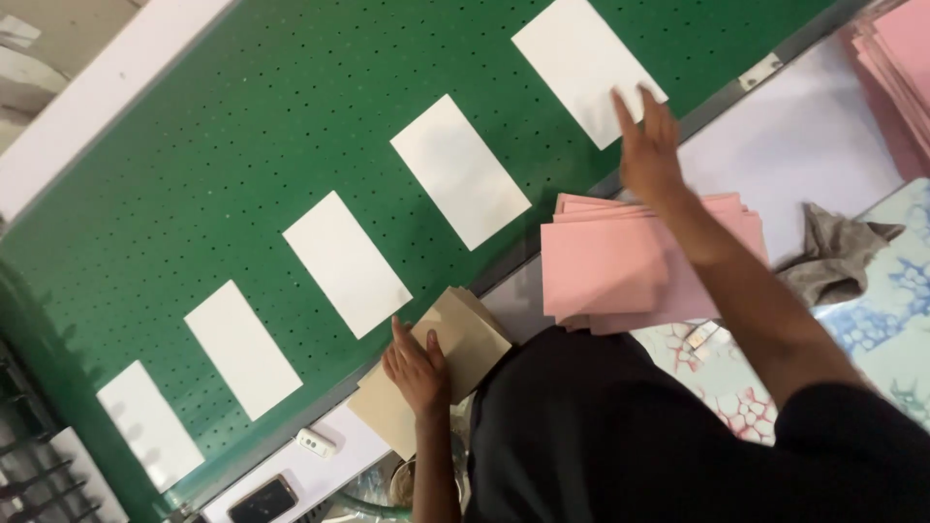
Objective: The recorder is sorting and stacking pink and beige paper sheets near a conveyor belt.
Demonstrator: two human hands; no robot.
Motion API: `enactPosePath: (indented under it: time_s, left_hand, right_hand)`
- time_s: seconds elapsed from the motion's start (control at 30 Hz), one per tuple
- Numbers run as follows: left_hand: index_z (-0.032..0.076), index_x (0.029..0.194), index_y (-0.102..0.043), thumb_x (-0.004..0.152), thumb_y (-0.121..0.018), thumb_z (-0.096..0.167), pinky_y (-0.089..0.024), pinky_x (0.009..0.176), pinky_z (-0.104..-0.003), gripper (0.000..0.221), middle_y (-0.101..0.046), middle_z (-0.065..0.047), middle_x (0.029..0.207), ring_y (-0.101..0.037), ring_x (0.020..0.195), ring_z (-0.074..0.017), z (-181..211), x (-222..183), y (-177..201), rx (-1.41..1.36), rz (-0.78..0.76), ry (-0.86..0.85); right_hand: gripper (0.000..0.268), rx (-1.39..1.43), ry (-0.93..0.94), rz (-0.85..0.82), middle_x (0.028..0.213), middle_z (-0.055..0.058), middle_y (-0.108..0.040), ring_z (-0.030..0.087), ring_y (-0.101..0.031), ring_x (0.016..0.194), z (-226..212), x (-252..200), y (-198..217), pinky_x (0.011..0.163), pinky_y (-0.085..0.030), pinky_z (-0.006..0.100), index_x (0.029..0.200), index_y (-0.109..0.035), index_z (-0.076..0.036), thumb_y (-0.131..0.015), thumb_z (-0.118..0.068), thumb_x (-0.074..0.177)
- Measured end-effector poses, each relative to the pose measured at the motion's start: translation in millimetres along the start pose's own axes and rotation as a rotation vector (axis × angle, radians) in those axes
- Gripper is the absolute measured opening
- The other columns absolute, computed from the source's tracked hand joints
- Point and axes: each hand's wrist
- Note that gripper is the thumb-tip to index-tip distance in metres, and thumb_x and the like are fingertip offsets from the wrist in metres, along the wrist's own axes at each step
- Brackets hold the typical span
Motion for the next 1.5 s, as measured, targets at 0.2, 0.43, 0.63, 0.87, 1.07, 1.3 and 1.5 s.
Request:
enactPosePath:
  time_s: [0.2, 0.43, 0.63, 0.87, 1.07, 1.3, 1.5]
  left_hand:
    - [-0.002, 0.150, -0.038, 0.103, -0.065, 0.027, -0.043, 0.110, -0.052, 0.061, -0.042, -0.033, 0.149, -0.049, 0.133, -0.0507, 7, 11, 23, -0.113, 0.323, -0.073]
    - [0.006, 0.136, -0.060, 0.099, -0.069, 0.007, -0.045, 0.109, -0.050, 0.038, -0.040, -0.024, 0.153, -0.047, 0.139, -0.0436, 10, 25, 28, -0.307, 0.265, 0.058]
    - [0.008, 0.142, -0.054, 0.101, -0.070, 0.012, -0.051, 0.109, -0.043, 0.044, -0.044, -0.017, 0.154, -0.053, 0.137, -0.0314, 23, 74, 35, -0.790, 0.100, 0.142]
    - [0.004, 0.161, -0.032, 0.106, -0.059, 0.013, -0.042, 0.110, -0.037, 0.062, -0.044, -0.015, 0.156, -0.047, 0.132, -0.0250, -35, 73, 48, -1.358, 0.099, 0.005]
    - [0.003, 0.122, -0.067, 0.109, -0.066, 0.018, -0.051, 0.093, -0.029, 0.020, -0.058, -0.011, 0.134, -0.060, 0.112, -0.0168, -81, -6, 69, -1.178, 0.281, 0.330]
    - [0.005, 0.094, -0.076, 0.092, -0.080, 0.029, -0.050, 0.080, -0.028, 0.025, -0.056, -0.008, 0.134, -0.063, 0.095, -0.0157, -127, -110, 98, -0.773, 0.252, 0.622]
    - [0.009, 0.093, -0.082, 0.082, -0.089, 0.031, -0.046, 0.070, -0.029, 0.026, -0.055, -0.005, 0.126, -0.056, 0.087, -0.0139, -130, -141, 93, -0.748, 0.104, 0.850]
  right_hand:
    - [0.077, -0.802, 0.190, -0.187, 0.164, 0.020, -0.033, 0.037, -0.036, 0.149, 56, 37, -20, 0.114, -0.025, 0.056, 0.148, -0.052, -0.021, -0.069, -0.006, 0.074]
    - [0.012, -0.077, 0.352, 0.145, 0.149, 0.009, -0.058, 0.033, -0.045, 0.140, -137, 85, 85, 0.112, -0.030, 0.053, 0.099, -0.071, -0.011, -0.081, -0.015, 0.096]
    - [0.007, 0.272, 0.471, -0.004, 0.137, 0.006, -0.065, 0.031, -0.049, 0.135, -282, 37, 146, 0.112, -0.030, 0.052, 0.091, -0.073, -0.008, -0.078, -0.012, 0.095]
    - [0.023, 0.674, 0.458, -0.332, 0.134, 0.011, -0.066, 0.027, -0.050, 0.135, -352, -22, 196, 0.117, -0.037, 0.042, 0.078, -0.068, -0.005, -0.074, -0.023, 0.092]
    - [0.023, 0.689, 0.055, -0.314, 0.128, 0.013, -0.065, 0.020, -0.060, 0.117, -325, -51, 122, 0.091, -0.048, 0.033, 0.113, -0.073, 0.003, -0.070, -0.020, 0.111]
    - [0.028, 0.713, -0.054, -0.671, 0.131, 0.014, -0.068, 0.023, -0.061, 0.127, -311, -84, -20, 0.097, -0.051, 0.034, 0.106, -0.075, -0.001, -0.079, -0.028, 0.105]
    - [0.022, 0.479, 0.095, -0.718, 0.140, 0.016, -0.065, 0.032, -0.053, 0.139, -294, -106, -50, 0.112, -0.044, 0.048, 0.107, -0.080, -0.004, -0.084, -0.025, 0.101]
Point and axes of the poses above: each hand's wrist, its own x-axis towards the middle knuckle, its own y-axis out of the back of the hand, z = x × y
